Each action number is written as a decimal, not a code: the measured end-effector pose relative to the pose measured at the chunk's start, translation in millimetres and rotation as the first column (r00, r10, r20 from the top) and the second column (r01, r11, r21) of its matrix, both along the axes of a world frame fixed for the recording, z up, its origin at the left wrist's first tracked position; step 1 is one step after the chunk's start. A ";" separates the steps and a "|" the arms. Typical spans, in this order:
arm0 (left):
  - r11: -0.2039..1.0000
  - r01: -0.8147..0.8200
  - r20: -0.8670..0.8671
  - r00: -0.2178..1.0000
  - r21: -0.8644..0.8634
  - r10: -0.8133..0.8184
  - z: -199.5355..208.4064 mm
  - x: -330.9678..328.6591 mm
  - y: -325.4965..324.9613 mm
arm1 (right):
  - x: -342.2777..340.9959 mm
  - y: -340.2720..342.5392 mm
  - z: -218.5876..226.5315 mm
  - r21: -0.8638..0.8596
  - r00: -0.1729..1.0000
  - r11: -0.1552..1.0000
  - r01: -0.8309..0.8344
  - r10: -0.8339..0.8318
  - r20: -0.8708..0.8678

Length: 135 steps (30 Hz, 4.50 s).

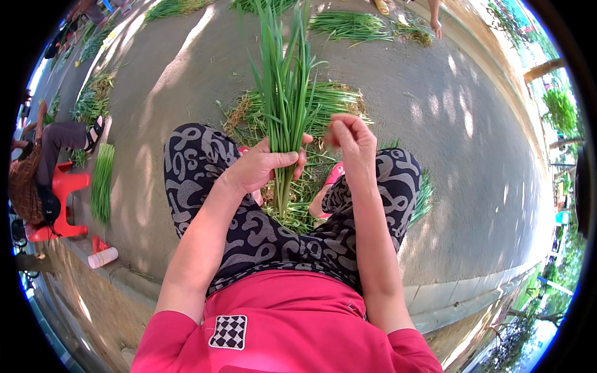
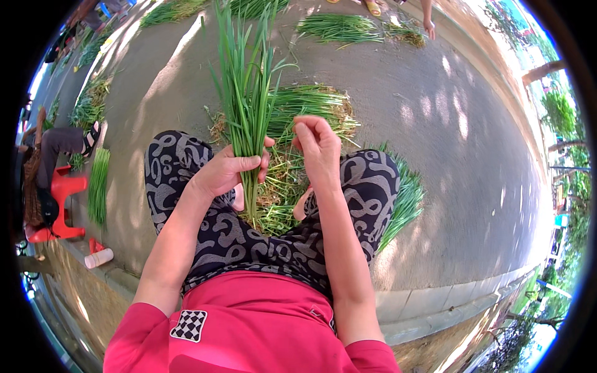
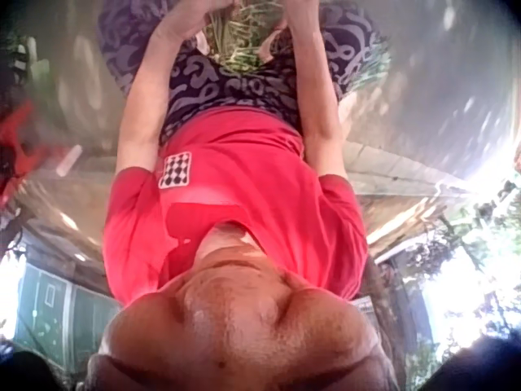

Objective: The person sorts green stalks into bundles by hand, picking through a pile on the ground and grouping them together.

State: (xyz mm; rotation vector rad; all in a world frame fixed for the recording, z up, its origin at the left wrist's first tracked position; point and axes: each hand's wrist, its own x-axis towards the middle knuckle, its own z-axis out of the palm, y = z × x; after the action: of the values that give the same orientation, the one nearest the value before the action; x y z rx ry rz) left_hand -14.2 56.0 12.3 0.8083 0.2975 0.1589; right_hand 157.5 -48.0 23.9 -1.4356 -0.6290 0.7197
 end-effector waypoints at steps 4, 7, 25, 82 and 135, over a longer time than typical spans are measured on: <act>0.995 0.103 -0.063 0.993 0.015 -0.102 2.7 0.2 -2.1 | 25.3 17.0 16.8 0.022 0.943 0.998 0.058 -0.062 0.327; 0.990 0.134 -0.093 0.987 0.038 -0.130 0.6 -0.4 -3.0 | 31.9 30.1 40.2 0.004 0.883 1.000 0.003 -0.004 0.469; 0.996 -0.077 -0.175 0.982 -0.048 0.068 -18.9 0.7 0.5 | 34.0 -9.8 34.6 -0.174 0.539 0.984 -0.042 0.168 0.825; 0.869 -0.365 0.181 0.880 -0.334 0.439 -18.3 -2.5 21.8 | -30.4 -31.8 -19.2 -0.227 0.599 0.555 -0.801 0.742 -0.302; 0.869 -0.431 -0.121 0.902 -0.243 0.414 -49.1 -5.8 23.5 | 127.1 -371.6 -263.3 -0.804 0.773 0.076 0.589 -0.343 0.534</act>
State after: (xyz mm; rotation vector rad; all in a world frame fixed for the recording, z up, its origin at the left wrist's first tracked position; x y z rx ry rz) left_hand -20.0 79.5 -36.8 0.4720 0.5465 0.4964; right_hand 284.6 -419.6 -239.4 -2.7614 0.3549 0.3482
